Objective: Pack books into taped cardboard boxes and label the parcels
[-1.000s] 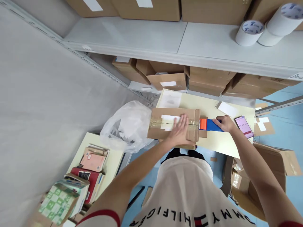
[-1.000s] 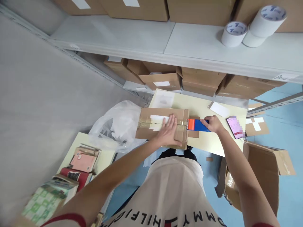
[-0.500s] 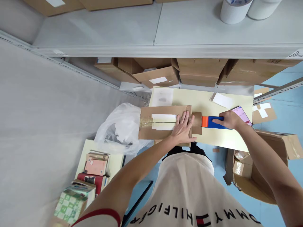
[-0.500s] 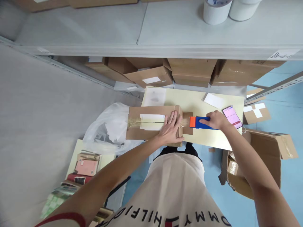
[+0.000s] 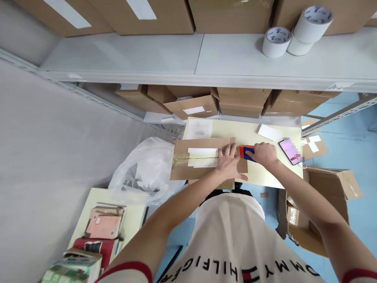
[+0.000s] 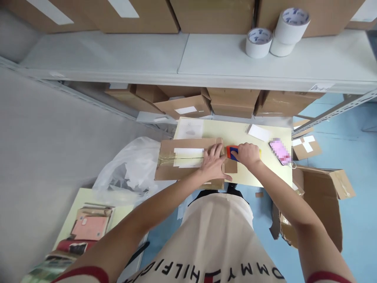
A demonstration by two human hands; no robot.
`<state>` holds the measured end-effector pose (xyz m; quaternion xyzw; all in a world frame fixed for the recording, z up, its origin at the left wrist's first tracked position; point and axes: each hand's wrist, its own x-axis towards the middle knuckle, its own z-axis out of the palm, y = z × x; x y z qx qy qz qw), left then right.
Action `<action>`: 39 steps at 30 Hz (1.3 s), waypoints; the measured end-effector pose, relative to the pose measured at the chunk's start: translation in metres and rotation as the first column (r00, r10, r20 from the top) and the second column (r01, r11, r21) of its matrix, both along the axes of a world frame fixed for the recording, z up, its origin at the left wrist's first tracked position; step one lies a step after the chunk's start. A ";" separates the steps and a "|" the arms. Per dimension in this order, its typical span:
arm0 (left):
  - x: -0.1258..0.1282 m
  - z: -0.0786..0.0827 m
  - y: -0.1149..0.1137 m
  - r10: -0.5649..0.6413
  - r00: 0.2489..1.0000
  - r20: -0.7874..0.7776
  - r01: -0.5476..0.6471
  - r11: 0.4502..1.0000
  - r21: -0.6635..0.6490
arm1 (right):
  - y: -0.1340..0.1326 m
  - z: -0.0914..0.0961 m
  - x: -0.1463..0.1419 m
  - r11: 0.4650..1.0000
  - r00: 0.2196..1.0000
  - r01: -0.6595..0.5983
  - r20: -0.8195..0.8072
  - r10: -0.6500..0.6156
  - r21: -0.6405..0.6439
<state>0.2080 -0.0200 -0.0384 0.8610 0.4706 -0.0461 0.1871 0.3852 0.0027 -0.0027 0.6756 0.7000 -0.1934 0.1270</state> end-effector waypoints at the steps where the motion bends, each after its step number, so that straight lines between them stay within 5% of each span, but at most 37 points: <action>1: 0.000 -0.001 0.000 0.016 1.000 0.005 -0.016 1.000 0.003 | -0.004 0.000 0.008 0.998 0.998 0.051 0.023 -0.052 0.036; 4: -0.002 -0.006 -0.002 0.038 0.998 0.045 -0.038 0.999 0.002 | -0.020 -0.010 0.035 0.971 0.980 0.186 0.043 -0.194 0.147; 8: -0.013 -0.016 -0.004 0.014 0.992 0.128 -0.009 0.999 -0.032 | -0.047 -0.045 0.063 0.932 0.940 0.342 -0.049 -0.338 0.123; 16: -0.044 -0.025 0.000 -0.038 0.971 0.234 0.042 0.999 -0.014 | -0.088 -0.110 0.071 0.900 0.902 0.425 -0.135 -0.410 0.102; 29: -0.049 -0.030 0.000 0.186 0.978 0.092 -0.192 0.980 0.054 | -0.110 -0.150 0.062 0.889 0.884 0.451 -0.173 -0.434 0.082; 32: -0.060 -0.029 0.000 0.164 0.981 0.106 -0.174 0.981 0.090 | -0.113 -0.145 0.052 0.873 0.891 0.438 -0.229 -0.391 0.214; 35: -0.091 -0.022 -0.005 0.233 0.968 0.089 -0.244 0.959 0.146 | -0.111 -0.134 0.025 0.894 0.878 0.337 -0.441 -0.186 0.296; 37: -0.124 -0.017 -0.011 0.389 0.918 0.081 -0.397 0.900 0.177 | -0.104 -0.128 0.001 0.949 0.813 0.198 -0.583 -0.020 0.244; 39: -0.163 -0.015 -0.018 0.586 0.802 0.119 -0.598 0.784 0.165 | -0.096 -0.123 -0.022 0.980 0.734 0.065 -0.675 0.079 0.186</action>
